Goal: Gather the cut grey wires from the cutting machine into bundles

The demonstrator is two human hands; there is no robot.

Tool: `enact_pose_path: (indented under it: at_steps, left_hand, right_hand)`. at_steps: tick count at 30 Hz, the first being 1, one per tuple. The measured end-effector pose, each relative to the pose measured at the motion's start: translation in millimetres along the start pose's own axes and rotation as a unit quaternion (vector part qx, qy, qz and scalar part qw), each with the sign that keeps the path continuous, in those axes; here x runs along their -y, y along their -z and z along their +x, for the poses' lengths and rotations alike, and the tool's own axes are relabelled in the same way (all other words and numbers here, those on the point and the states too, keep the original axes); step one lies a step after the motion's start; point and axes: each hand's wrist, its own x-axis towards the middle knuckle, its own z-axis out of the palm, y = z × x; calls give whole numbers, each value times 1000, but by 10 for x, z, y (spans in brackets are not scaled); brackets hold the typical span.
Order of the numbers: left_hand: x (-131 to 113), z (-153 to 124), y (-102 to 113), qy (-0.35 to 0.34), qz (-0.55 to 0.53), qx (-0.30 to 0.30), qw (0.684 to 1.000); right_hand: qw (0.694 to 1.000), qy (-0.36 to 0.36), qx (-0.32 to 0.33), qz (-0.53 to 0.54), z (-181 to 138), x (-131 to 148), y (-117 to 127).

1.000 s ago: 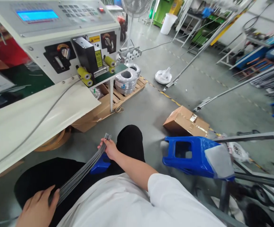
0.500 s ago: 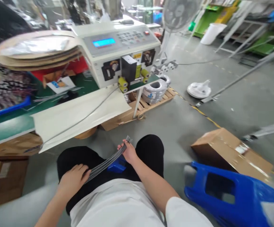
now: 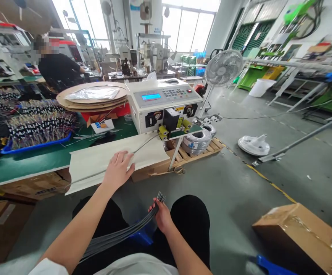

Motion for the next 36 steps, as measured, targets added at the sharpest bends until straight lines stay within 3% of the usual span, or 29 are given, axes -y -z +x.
enact_pose_path:
  at_steps: [4,8,13,19,22,27,31,36]
  left_hand:
    - [67,98,-220,65,24,38,997]
    - [73,-20,-275,94,20,53,994]
    - [156,-304,-88,35,-13,101,994]
    - [102,-985,135,-60,-7,29,998]
    - [-113,-1442,74,-68,-55,107,990]
    - [-437,-2038,-112,31,-157,262,952]
    - [-484,-2226,-169,71,-167,282,942]
    - [-432,-2240,-163,81,-132,297,942]
  right_hand:
    - [1000,5,4,2,13,4,-7]
    - [1000,-2,2,-2,44,12,-11]
    - [1000,-13,-3,2,67,26,-12]
    - [1000,-4,-2,-3,53,54,-69]
    - [1000,4,-14,-6,49,51,-102]
    - [999,13,-44,13,51,-19,-90]
    - [998,19,-48,30,9,-47,-75]
    - [999,24,-36,25,-10,-27,-92]
